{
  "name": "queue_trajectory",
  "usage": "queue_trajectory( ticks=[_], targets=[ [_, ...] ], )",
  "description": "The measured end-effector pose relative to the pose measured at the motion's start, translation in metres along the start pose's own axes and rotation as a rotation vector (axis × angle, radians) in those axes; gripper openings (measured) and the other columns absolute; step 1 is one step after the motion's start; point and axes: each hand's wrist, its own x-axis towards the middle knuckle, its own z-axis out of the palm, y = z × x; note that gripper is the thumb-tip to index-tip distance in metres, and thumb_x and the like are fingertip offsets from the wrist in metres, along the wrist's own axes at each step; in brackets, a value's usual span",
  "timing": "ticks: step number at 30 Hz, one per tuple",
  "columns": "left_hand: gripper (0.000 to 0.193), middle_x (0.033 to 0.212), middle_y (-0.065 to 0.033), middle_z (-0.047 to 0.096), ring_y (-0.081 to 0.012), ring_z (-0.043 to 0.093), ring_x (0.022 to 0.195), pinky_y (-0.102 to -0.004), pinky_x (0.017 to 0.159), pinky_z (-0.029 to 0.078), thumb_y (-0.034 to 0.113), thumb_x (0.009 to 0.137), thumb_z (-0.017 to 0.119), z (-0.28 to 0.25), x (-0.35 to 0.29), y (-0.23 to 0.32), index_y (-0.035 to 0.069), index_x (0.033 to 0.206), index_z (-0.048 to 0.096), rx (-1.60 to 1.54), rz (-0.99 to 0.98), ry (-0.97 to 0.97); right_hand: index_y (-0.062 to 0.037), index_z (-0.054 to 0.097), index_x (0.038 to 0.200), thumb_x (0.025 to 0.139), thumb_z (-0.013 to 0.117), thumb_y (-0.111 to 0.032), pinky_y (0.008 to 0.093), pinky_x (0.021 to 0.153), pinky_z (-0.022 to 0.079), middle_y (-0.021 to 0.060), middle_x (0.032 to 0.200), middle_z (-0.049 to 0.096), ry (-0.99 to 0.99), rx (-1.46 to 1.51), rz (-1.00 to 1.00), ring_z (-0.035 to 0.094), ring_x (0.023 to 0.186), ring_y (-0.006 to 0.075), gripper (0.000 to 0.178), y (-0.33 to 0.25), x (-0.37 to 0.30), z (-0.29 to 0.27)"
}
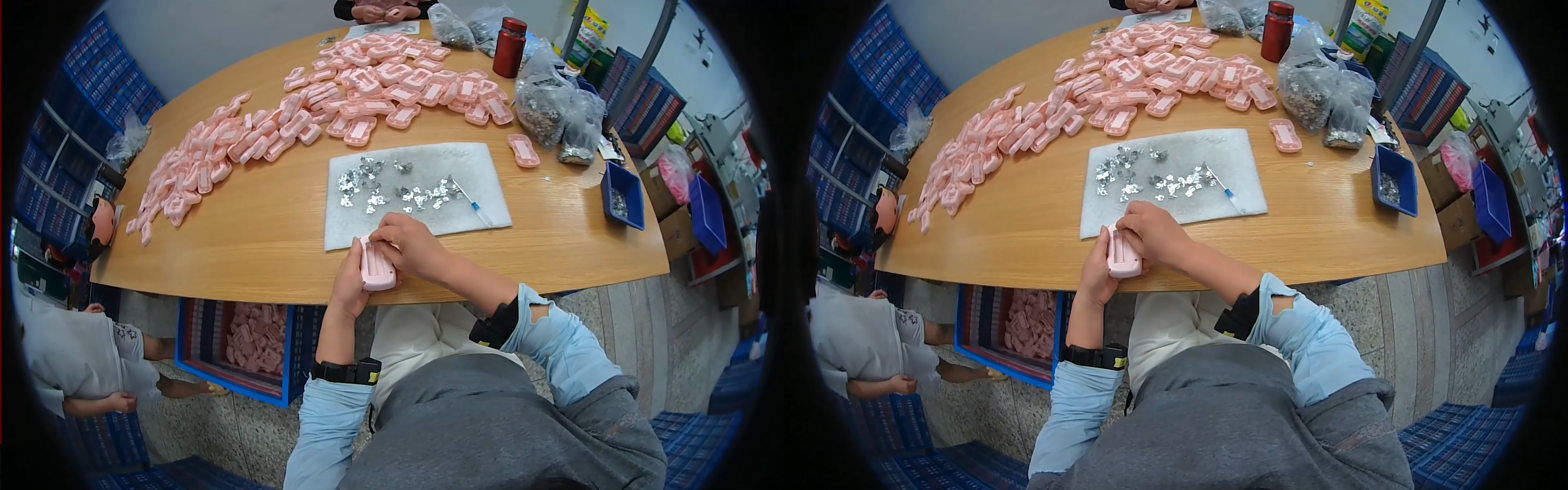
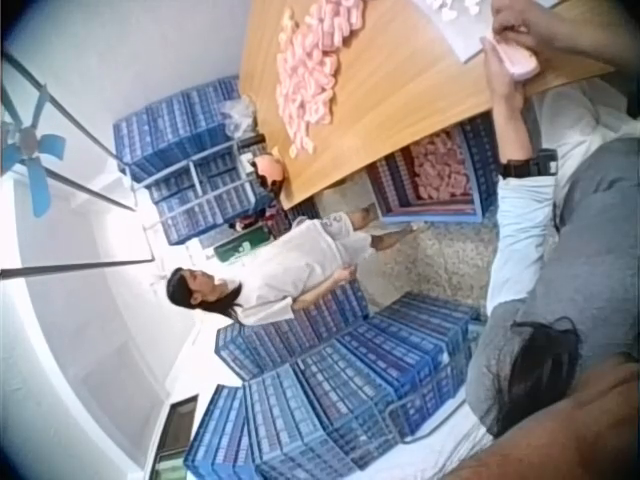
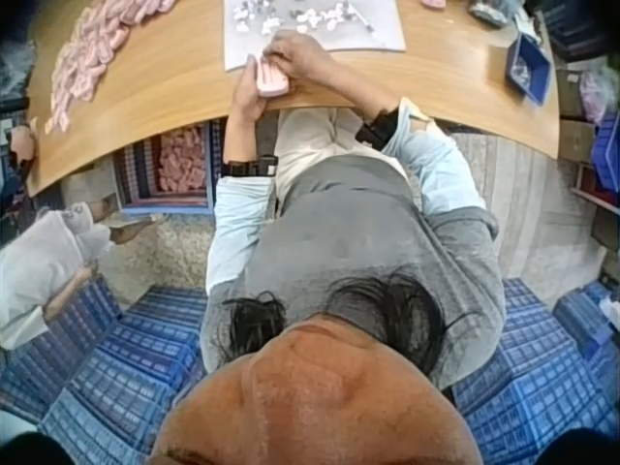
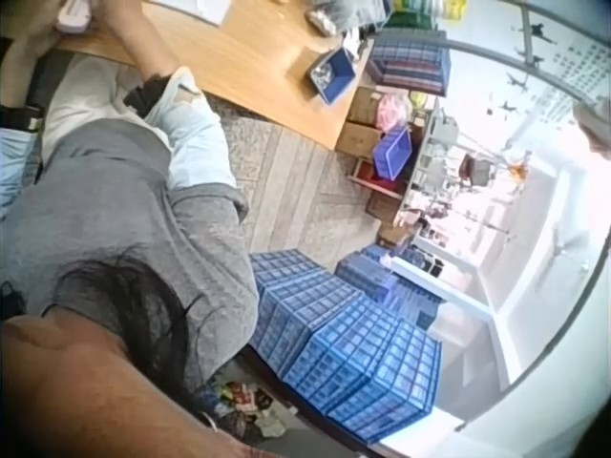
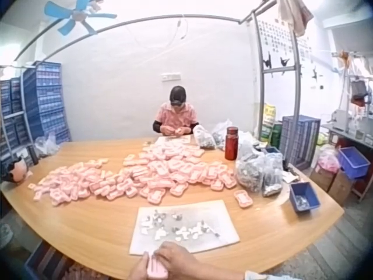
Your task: Assembling small silver metal components into pink plastic housings at a factory workbench.
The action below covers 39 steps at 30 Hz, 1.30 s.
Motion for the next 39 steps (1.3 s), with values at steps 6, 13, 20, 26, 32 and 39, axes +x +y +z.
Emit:
queue_trajectory(
  ticks=[6, 13, 20, 26, 32, 39],
  targets=[
    [0.049, 0.087, -0.0116, 0.060, -0.0233, 0.062, 0.073, -0.0335, 0.062, 0.052, 0.044, 0.092, 0.020, -0.005, 0.002, -0.001, 0.005, 0.108, 0.045, -0.043, 0.002, 0.026, -0.0018, 0.061, 0.082, 0.071, 0.057, -0.007, 0.0343, 0.064, 0.045, 0.0114, 0.077, 0.053, 0.044, 0.074, 0.018, 0.054, 0.074, 0.0273, 0.014, -0.010, -0.004, -0.003],
    [0.048, 0.088, -0.0108, 0.059, -0.0226, 0.061, 0.074, -0.0337, 0.062, 0.052, 0.042, 0.092, 0.020, 0.000, 0.003, 0.001, 0.005, 0.108, 0.046, -0.066, 0.003, 0.058, -0.0060, 0.060, 0.090, 0.071, 0.059, -0.005, 0.0326, 0.063, 0.046, 0.0124, 0.086, 0.052, -0.006, -0.129, -0.175, 0.054, 0.075, 0.0272, 0.020, -0.001, -0.011, -0.007],
    [0.048, 0.089, -0.0104, 0.058, -0.0202, 0.061, 0.074, -0.0326, 0.063, 0.052, 0.040, 0.093, 0.021, 0.003, -0.005, 0.003, 0.003, 0.108, 0.046, -0.064, 0.017, -0.032, -0.0060, 0.060, 0.090, 0.071, 0.060, -0.006, 0.0322, 0.063, 0.046, 0.0124, 0.088, 0.052, -0.013, -0.180, -0.202, 0.054, 0.075, 0.0269, 0.020, -0.003, -0.017, -0.007],
    [0.046, 0.089, -0.0096, 0.058, -0.0182, 0.060, 0.076, -0.0303, 0.064, 0.051, 0.039, 0.093, 0.022, 0.005, 0.002, -0.002, 0.002, 0.105, 0.047, -0.038, 0.036, 0.057, -0.0023, 0.058, 0.085, 0.073, 0.058, -0.009, 0.0341, 0.063, 0.045, 0.0112, 0.084, 0.051, 0.023, 0.092, 0.055, 0.054, 0.072, 0.0268, 0.015, -0.004, -0.010, -0.008],
    [0.041, 0.090, -0.0069, 0.057, -0.0155, 0.058, 0.080, -0.0297, 0.068, 0.049, 0.038, 0.093, 0.026, -0.001, 0.005, -0.002, 0.004, 0.104, 0.048, 0.065, 0.080, 0.124, -0.0015, 0.051, 0.075, 0.072, 0.056, -0.010, 0.0373, 0.062, 0.044, 0.0129, 0.079, 0.048, -0.062, -0.052, 0.034, 0.053, 0.071, 0.0305, 0.010, -0.003, 0.001, -0.006],
    [0.038, 0.092, -0.0057, 0.055, -0.0117, 0.053, 0.078, -0.0262, 0.068, 0.044, 0.035, 0.092, 0.032, -0.002, 0.006, -0.014, 0.003, 0.105, 0.049, 0.169, 0.144, 0.167, -0.0020, 0.047, 0.076, 0.071, 0.055, -0.009, 0.0391, 0.061, 0.043, 0.0133, 0.080, 0.047, -0.138, -0.188, -0.041, 0.050, 0.073, 0.0324, 0.011, 0.000, 0.001, -0.012]
  ],
)
